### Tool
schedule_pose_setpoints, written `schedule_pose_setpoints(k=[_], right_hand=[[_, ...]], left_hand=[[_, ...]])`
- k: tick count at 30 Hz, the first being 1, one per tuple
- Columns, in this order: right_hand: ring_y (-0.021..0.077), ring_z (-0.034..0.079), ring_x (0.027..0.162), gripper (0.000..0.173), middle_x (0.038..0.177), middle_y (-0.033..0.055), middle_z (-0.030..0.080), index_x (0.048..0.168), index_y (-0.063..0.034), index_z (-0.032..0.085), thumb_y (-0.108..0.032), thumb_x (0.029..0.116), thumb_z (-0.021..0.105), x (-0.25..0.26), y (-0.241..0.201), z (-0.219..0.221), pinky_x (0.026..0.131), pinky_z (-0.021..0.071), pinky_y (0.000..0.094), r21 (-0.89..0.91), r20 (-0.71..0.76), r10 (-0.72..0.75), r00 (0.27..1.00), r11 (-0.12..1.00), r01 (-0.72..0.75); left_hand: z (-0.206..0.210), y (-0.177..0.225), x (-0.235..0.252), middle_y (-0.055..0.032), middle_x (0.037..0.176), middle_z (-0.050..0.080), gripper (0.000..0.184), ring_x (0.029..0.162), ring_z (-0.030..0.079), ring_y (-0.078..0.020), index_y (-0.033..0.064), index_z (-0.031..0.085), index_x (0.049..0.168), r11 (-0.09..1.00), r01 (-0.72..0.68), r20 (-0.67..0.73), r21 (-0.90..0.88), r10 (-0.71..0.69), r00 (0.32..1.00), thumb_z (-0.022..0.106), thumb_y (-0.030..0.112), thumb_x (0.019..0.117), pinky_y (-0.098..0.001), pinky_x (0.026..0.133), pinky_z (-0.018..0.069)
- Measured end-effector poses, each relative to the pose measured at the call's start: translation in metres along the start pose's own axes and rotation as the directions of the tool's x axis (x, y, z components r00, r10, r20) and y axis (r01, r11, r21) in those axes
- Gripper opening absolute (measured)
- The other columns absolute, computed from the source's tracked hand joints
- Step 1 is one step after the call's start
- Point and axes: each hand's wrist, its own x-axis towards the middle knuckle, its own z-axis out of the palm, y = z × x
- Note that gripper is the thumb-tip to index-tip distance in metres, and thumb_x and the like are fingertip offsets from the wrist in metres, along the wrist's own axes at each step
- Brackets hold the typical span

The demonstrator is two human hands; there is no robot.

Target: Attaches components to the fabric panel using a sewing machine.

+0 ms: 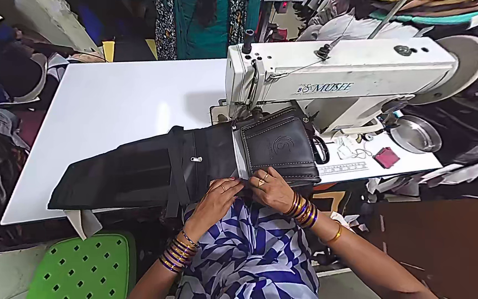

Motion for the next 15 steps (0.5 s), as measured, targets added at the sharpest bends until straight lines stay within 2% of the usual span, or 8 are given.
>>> schedule_pose_setpoints(k=[4, 8, 11, 13, 15], right_hand=[[0.032, 0.068, 0.089, 0.023, 0.098, 0.0131, 0.074, 0.084, -0.0039, 0.07, -0.013, 0.0925, 0.051, -0.006, -0.005, -0.002, 0.069, 0.0466, 0.0462, 0.006, 0.047, 0.104, 0.993, 0.994, -0.105], [0.031, 0.068, 0.102, 0.037, 0.11, 0.0108, 0.074, 0.1, -0.0081, 0.075, -0.033, 0.0957, 0.048, -0.012, -0.007, -0.004, 0.085, 0.045, 0.0516, -0.015, 0.079, 0.211, 0.974, 0.977, -0.211], [0.0324, 0.066, 0.102, 0.042, 0.111, 0.0125, 0.073, 0.109, -0.0102, 0.076, -0.038, 0.095, 0.047, -0.012, -0.002, 0.001, 0.089, 0.0428, 0.0537, -0.033, 0.075, 0.239, 0.968, 0.971, -0.238], [0.0337, 0.067, 0.101, 0.042, 0.109, 0.0137, 0.073, 0.111, -0.01, 0.077, -0.036, 0.0956, 0.048, -0.011, 0.005, 0.005, 0.088, 0.0429, 0.0551, -0.02, 0.061, 0.246, 0.967, 0.969, -0.245], [0.0344, 0.066, 0.1, 0.039, 0.107, 0.0138, 0.072, 0.11, -0.0102, 0.078, -0.033, 0.0951, 0.049, -0.007, 0.013, 0.009, 0.088, 0.0429, 0.0559, -0.012, 0.053, 0.251, 0.966, 0.968, -0.251]], left_hand=[[-0.001, 0.003, 0.003, -0.0126, 0.127, 0.071, 0.028, 0.119, 0.067, -0.0321, 0.0081, 0.077, 0.117, 1.0, 0.018, 0.014, 0.016, -0.018, 1.0, 0.055, 0.012, 0.1, -0.0479, 0.104, 0.0482], [-0.009, 0.003, 0.017, -0.0105, 0.129, 0.071, 0.029, 0.117, 0.067, -0.0323, 0.0077, 0.077, 0.117, 1.0, 0.008, 0.089, 0.029, -0.01, 0.996, 0.055, 0.009, 0.099, -0.0481, 0.096, 0.05], [-0.014, -0.002, 0.032, -0.0109, 0.125, 0.073, 0.029, 0.116, 0.067, -0.0323, 0.0074, 0.077, 0.118, 1.0, 0.008, 0.157, 0.028, -0.013, 0.988, 0.055, 0.009, 0.0987, -0.0489, 0.092, 0.052], [-0.018, -0.007, 0.04, -0.0131, 0.128, 0.071, 0.03, 0.121, 0.065, -0.0345, 0.0044, 0.074, 0.124, 0.999, 0.054, 0.211, 0.004, -0.054, 0.976, 0.056, 0.01, 0.0997, -0.0536, 0.097, 0.051], [-0.02, -0.013, 0.048, -0.0144, 0.129, 0.07, 0.031, 0.122, 0.065, -0.0345, 0.0037, 0.072, 0.126, 0.997, 0.082, 0.245, 0.009, -0.082, 0.966, 0.055, 0.009, 0.1007, -0.053, 0.1, 0.0507]])
